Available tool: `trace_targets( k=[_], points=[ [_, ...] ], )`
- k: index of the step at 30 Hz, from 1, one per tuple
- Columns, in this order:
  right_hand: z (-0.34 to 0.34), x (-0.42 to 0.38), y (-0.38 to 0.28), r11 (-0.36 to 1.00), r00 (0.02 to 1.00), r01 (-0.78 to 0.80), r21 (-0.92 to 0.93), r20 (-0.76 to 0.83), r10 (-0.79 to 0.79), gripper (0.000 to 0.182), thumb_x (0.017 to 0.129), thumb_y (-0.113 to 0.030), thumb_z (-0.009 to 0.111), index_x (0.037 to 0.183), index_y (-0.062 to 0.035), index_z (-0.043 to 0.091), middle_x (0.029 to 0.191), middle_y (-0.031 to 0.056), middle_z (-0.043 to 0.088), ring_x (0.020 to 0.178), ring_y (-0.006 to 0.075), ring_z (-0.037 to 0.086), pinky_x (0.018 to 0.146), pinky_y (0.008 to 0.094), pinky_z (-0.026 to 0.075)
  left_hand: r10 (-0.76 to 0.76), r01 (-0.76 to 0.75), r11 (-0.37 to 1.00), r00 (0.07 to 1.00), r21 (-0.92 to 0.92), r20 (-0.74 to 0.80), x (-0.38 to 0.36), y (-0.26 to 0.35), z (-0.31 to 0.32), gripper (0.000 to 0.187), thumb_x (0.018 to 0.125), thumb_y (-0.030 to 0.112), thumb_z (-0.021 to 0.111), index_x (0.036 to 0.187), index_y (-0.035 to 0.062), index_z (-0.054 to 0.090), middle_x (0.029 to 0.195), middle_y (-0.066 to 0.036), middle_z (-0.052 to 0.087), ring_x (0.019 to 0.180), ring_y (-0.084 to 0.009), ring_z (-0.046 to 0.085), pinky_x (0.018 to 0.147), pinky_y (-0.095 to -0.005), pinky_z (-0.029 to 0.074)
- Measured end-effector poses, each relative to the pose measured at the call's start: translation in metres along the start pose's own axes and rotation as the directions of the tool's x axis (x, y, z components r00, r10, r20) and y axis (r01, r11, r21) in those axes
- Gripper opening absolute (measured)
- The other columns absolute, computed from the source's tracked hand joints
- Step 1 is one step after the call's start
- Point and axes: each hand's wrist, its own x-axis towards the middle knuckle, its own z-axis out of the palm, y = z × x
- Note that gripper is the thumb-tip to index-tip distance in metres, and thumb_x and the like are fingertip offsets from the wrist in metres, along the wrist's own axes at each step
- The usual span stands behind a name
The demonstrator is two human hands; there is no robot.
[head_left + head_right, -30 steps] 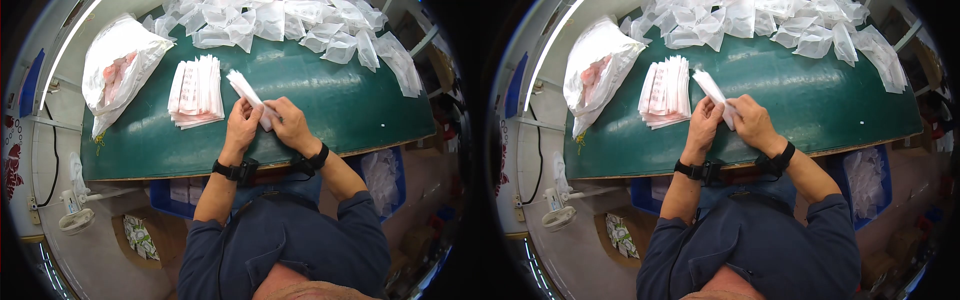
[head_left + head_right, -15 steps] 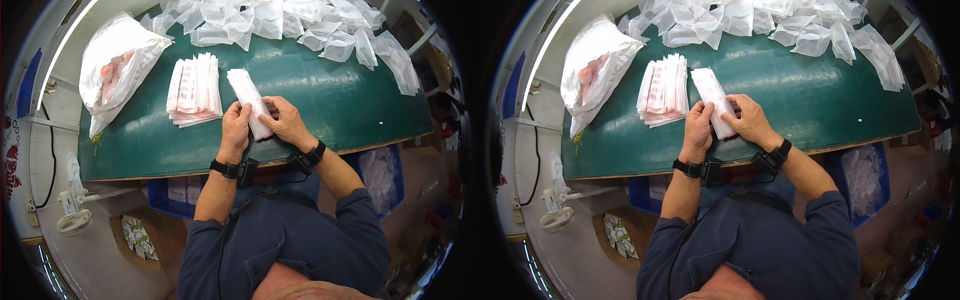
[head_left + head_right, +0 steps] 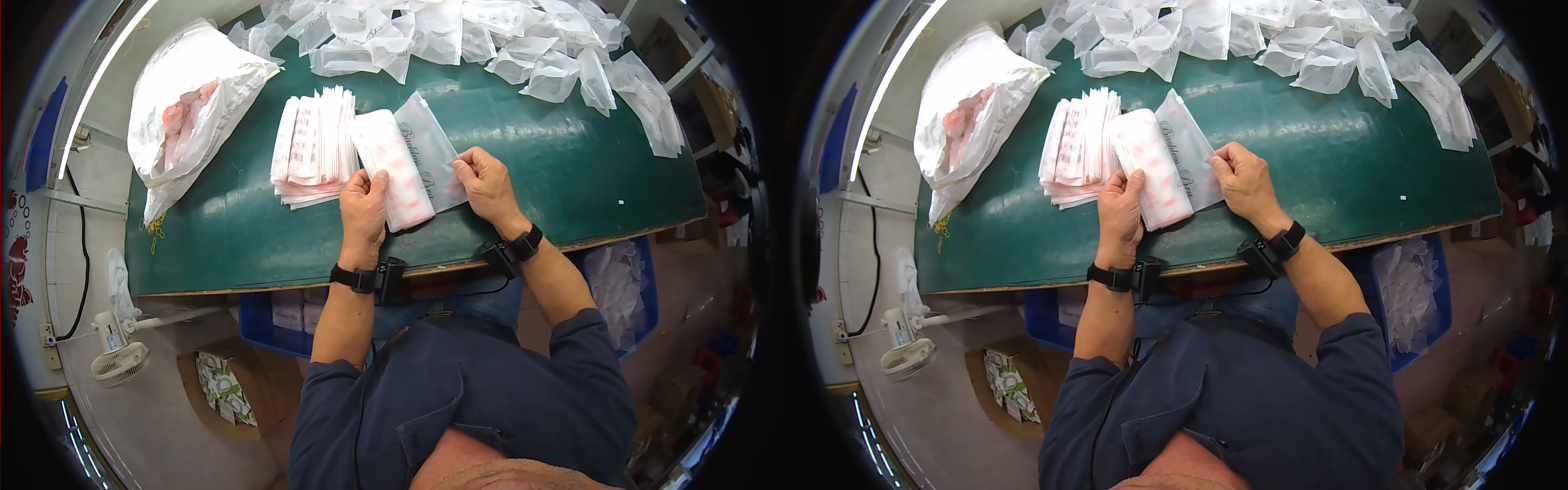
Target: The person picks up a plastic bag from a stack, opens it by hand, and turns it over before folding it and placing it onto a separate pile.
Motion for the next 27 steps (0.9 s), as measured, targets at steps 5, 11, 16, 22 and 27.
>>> trace_targets(
  k=[5, 11, 16, 22, 27],
  points=[
    [-0.001, 0.001, 0.000, 0.992, 0.999, 0.035, -0.125, -0.035, -0.040, 0.017, 0.098, -0.013, 0.062, 0.104, 0.0023, 0.064, 0.080, 0.0060, 0.069, 0.067, 0.0102, 0.062, 0.062, 0.0283, 0.050, 0.011, -0.012, 0.997, 1.000, 0.081, 0.008, 0.001, -0.003, 0.004, 0.020, 0.098, 0.012, 0.067, 0.108, -0.0052, 0.062, 0.095, -0.008, 0.070, 0.079, -0.0094, 0.064, 0.072, -0.0238, 0.053],
    [0.008, -0.008, -0.027, 0.987, 0.988, 0.149, -0.061, 0.039, -0.147, 0.029, 0.098, -0.019, 0.065, 0.117, 0.0019, 0.065, 0.086, 0.0097, 0.070, 0.069, 0.0126, 0.062, 0.066, 0.0304, 0.051, 0.059, -0.067, 0.973, 0.997, 0.223, 0.041, 0.011, -0.018, 0.027, 0.026, 0.097, 0.018, 0.070, 0.108, -0.0040, 0.061, 0.092, -0.006, 0.068, 0.077, -0.0082, 0.062, 0.070, -0.0239, 0.052],
    [0.007, -0.008, -0.025, 0.989, 0.982, 0.131, -0.069, 0.145, -0.120, 0.035, 0.094, -0.023, 0.065, 0.120, 0.0008, 0.065, 0.099, 0.0201, 0.071, 0.084, 0.0285, 0.070, 0.076, 0.0365, 0.054, -0.042, 0.026, 0.976, 0.997, 0.218, 0.068, 0.012, -0.024, 0.037, 0.025, 0.098, 0.018, 0.067, 0.110, -0.0033, 0.061, 0.094, -0.005, 0.067, 0.078, -0.0086, 0.061, 0.070, -0.0255, 0.052],
    [0.010, -0.002, -0.010, 0.984, 0.987, 0.037, 0.175, 0.150, -0.064, 0.033, 0.097, -0.020, 0.060, 0.118, 0.0055, 0.065, 0.101, 0.0157, 0.072, 0.090, 0.0200, 0.070, 0.080, 0.0332, 0.054, -0.051, 0.005, 0.949, 0.989, 0.315, 0.140, -0.001, -0.011, 0.046, 0.022, 0.097, 0.014, 0.066, 0.111, -0.0028, 0.062, 0.096, -0.005, 0.067, 0.081, -0.0096, 0.061, 0.073, -0.0253, 0.052],
    [0.001, -0.003, -0.007, 0.905, 0.957, -0.202, 0.375, 0.270, 0.101, 0.035, 0.100, -0.014, 0.057, 0.127, 0.0070, 0.058, 0.108, 0.0078, 0.068, 0.096, 0.0134, 0.065, 0.088, 0.0285, 0.053, -0.047, 0.013, 0.964, 0.991, 0.264, 0.125, -0.004, -0.014, 0.042, 0.023, 0.095, 0.013, 0.069, 0.111, -0.0023, 0.062, 0.097, -0.005, 0.067, 0.081, -0.0103, 0.062, 0.074, -0.0250, 0.052]
  ],
)
